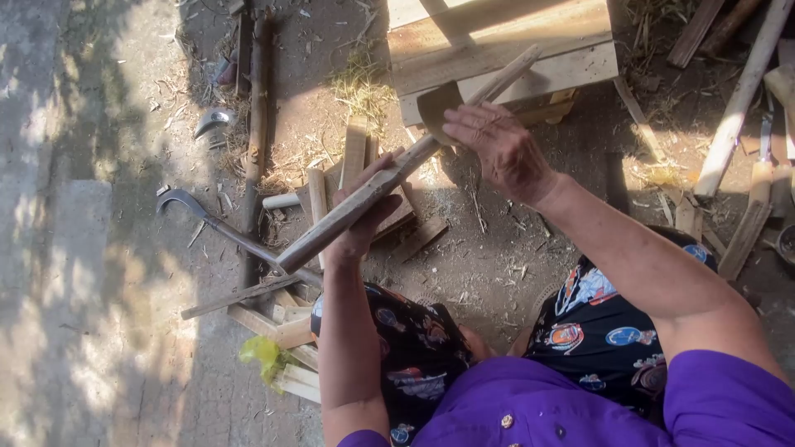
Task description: The person smooths the surface of a long wooden plank using a piece of sandpaper. They hold the plank with one hand and rub the sandpaper along its length with the other, occasionally flipping the plank to work on different sides. The person then places the plank down and picks up a smaller piece of wood to smooth it in the same manner.
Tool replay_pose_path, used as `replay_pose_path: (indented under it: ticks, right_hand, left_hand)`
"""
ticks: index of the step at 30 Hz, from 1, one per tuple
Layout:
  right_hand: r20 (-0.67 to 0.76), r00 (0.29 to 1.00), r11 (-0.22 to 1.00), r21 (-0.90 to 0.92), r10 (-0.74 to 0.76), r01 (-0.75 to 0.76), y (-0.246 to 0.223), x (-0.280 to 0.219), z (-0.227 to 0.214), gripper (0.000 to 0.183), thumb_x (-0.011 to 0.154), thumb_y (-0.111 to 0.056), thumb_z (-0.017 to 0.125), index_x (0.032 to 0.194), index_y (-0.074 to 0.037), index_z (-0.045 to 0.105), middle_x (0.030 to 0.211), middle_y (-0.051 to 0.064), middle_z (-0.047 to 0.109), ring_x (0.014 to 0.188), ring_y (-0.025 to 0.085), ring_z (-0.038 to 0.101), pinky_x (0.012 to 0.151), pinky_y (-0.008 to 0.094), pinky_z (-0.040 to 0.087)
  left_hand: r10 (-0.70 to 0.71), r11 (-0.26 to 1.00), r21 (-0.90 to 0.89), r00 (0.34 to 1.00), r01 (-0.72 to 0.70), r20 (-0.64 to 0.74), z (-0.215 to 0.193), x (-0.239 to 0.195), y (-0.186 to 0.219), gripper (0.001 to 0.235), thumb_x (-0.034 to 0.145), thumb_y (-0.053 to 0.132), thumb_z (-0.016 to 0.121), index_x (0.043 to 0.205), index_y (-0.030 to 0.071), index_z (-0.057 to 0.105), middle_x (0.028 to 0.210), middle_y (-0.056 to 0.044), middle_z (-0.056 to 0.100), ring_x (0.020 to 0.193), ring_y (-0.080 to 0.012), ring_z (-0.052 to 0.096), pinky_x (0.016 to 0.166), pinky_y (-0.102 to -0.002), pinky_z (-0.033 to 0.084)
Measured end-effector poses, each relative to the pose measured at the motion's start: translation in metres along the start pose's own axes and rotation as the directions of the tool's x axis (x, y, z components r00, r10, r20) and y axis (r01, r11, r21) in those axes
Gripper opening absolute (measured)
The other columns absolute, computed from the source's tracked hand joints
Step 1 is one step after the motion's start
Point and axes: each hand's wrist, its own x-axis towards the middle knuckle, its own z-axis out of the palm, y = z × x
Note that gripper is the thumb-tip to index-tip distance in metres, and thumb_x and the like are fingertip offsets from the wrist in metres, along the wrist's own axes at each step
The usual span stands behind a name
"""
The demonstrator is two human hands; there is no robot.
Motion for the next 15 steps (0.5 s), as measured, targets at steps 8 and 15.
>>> replay_pose_path:
  ticks: [8,15]
  right_hand:
    - [-0.167,0.966,0.943,-0.238,0.197,-0.234,0.080,0.008,-0.020,0.034,0.096,0.018,0.054,0.122,0.004,0.069,0.125,0.026,0.071,0.119,0.039,0.066,0.106,0.041,0.054]
    - [0.017,0.992,0.991,-0.059,-0.123,0.123,-0.008,0.011,-0.022,0.035,0.093,0.017,0.056,0.122,0.001,0.068,0.135,0.021,0.068,0.126,0.031,0.065,0.120,0.039,0.042]
  left_hand:
    - [-0.023,1.000,0.006,0.996,0.023,0.081,-0.001,-0.002,0.017,0.060,0.086,0.008,0.076,0.142,0.021,0.059,0.130,0.001,0.069,0.107,-0.0160,0.068,0.100,-0.036,0.056]
    - [-0.109,0.981,-0.170,0.992,0.096,-0.067,0.003,-0.003,0.011,0.051,0.087,0.002,0.073,0.134,0.020,0.063,0.141,-0.010,0.064,0.131,-0.0297,0.062,0.119,-0.050,0.048]
